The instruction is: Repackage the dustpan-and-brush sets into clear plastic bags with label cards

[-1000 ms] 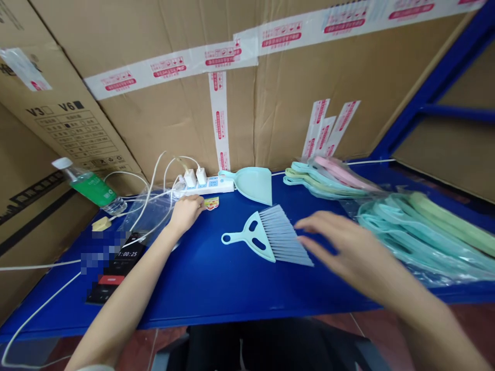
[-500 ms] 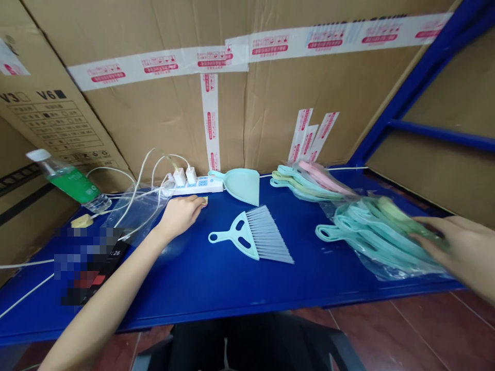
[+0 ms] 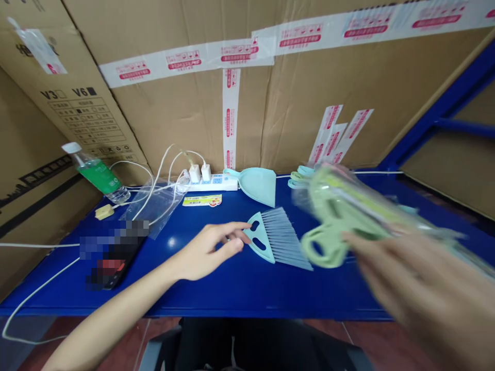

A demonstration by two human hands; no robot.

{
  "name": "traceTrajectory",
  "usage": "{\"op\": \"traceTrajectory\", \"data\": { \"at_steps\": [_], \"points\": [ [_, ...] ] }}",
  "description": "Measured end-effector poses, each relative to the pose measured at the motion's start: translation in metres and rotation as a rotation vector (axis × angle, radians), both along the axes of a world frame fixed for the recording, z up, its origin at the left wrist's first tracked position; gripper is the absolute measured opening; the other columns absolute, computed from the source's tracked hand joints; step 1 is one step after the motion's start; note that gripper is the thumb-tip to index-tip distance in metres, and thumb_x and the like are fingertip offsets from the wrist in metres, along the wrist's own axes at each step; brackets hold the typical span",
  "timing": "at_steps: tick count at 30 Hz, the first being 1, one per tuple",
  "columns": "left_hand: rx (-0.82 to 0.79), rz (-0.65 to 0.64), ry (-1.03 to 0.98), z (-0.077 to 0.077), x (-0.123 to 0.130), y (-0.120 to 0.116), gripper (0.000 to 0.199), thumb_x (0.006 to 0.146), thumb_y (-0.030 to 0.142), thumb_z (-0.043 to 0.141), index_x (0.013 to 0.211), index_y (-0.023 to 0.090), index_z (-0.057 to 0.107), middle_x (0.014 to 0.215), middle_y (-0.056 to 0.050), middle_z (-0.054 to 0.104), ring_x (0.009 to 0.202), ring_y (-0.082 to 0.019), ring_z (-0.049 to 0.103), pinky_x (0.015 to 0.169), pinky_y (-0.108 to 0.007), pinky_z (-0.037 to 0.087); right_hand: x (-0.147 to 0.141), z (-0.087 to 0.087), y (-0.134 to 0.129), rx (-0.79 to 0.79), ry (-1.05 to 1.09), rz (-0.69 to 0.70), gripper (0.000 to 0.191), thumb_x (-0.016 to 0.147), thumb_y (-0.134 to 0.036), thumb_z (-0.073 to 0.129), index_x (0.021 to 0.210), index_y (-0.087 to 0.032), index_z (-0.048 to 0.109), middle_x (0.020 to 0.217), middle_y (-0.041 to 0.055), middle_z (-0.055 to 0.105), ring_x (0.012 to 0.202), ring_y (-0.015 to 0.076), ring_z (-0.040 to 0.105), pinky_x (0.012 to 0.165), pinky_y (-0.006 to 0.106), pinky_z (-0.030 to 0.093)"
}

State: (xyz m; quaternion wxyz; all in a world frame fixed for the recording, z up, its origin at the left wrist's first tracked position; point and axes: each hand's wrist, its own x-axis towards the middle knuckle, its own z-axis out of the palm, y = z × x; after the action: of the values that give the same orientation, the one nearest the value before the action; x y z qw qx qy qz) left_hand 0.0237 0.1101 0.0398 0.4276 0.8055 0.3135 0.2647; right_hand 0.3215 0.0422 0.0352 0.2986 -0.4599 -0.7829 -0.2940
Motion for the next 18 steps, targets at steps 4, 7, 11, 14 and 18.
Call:
{"op": "traceTrajectory", "data": {
  "at_steps": [4,7,11,14,18],
  "points": [
    [-0.561,-0.072,-0.318,-0.014,0.004,-0.018,0.062,0.082,0.057,0.067,0.128,0.018,0.055,0.101,-0.01,0.069,0.082,-0.019,0.067,0.073,-0.029,0.052,-0.09,-0.006,0.018,0.062,-0.186,0.29,0.037,0.094,-0.003,0.038,0.089,-0.015,0.072,0.063,0.0041,0.059,0.064,0.0183,0.056,0.063,0.033,0.047],
    [-0.686,0.065,-0.386,-0.025,-0.008,-0.027,0.05,0.081,0.045,0.074,0.118,0.016,0.057,0.078,-0.003,0.066,0.066,-0.014,0.063,0.064,-0.024,0.049,-0.119,-0.017,0.026,-0.002,-0.092,0.406,0.034,0.094,-0.005,0.039,0.093,-0.012,0.073,0.062,0.0031,0.059,0.064,0.0167,0.056,0.061,0.03,0.047],
    [-0.676,0.182,-0.403,-0.031,-0.037,-0.032,0.052,0.085,0.04,0.071,0.128,0.017,0.052,0.075,-0.002,0.067,0.052,-0.01,0.055,0.051,-0.021,0.04,-0.113,-0.018,0.035,-0.234,-0.048,0.508,0.031,0.097,-0.015,0.041,0.112,-0.013,0.069,0.087,0.0083,0.07,0.082,0.0199,0.063,0.076,0.034,0.053],
    [-0.642,0.223,-0.431,-0.031,-0.056,-0.033,0.049,0.087,0.039,0.069,0.128,0.018,0.054,0.083,-0.006,0.07,0.048,-0.008,0.051,0.046,-0.021,0.033,-0.098,-0.017,0.048,-0.247,-0.067,0.402,0.03,0.096,-0.022,0.047,0.117,-0.015,0.066,0.102,0.0125,0.071,0.095,0.0249,0.063,0.081,0.041,0.054],
    [-0.613,0.271,-0.453,-0.033,-0.069,-0.035,0.052,0.088,0.038,0.068,0.133,0.019,0.052,0.084,-0.007,0.07,0.048,-0.007,0.047,0.045,-0.021,0.032,-0.091,-0.023,0.06,-0.244,-0.023,0.353,0.026,0.095,-0.023,0.049,0.112,-0.015,0.066,0.098,0.0122,0.069,0.09,0.0235,0.064,0.077,0.038,0.055]
  ]
}}
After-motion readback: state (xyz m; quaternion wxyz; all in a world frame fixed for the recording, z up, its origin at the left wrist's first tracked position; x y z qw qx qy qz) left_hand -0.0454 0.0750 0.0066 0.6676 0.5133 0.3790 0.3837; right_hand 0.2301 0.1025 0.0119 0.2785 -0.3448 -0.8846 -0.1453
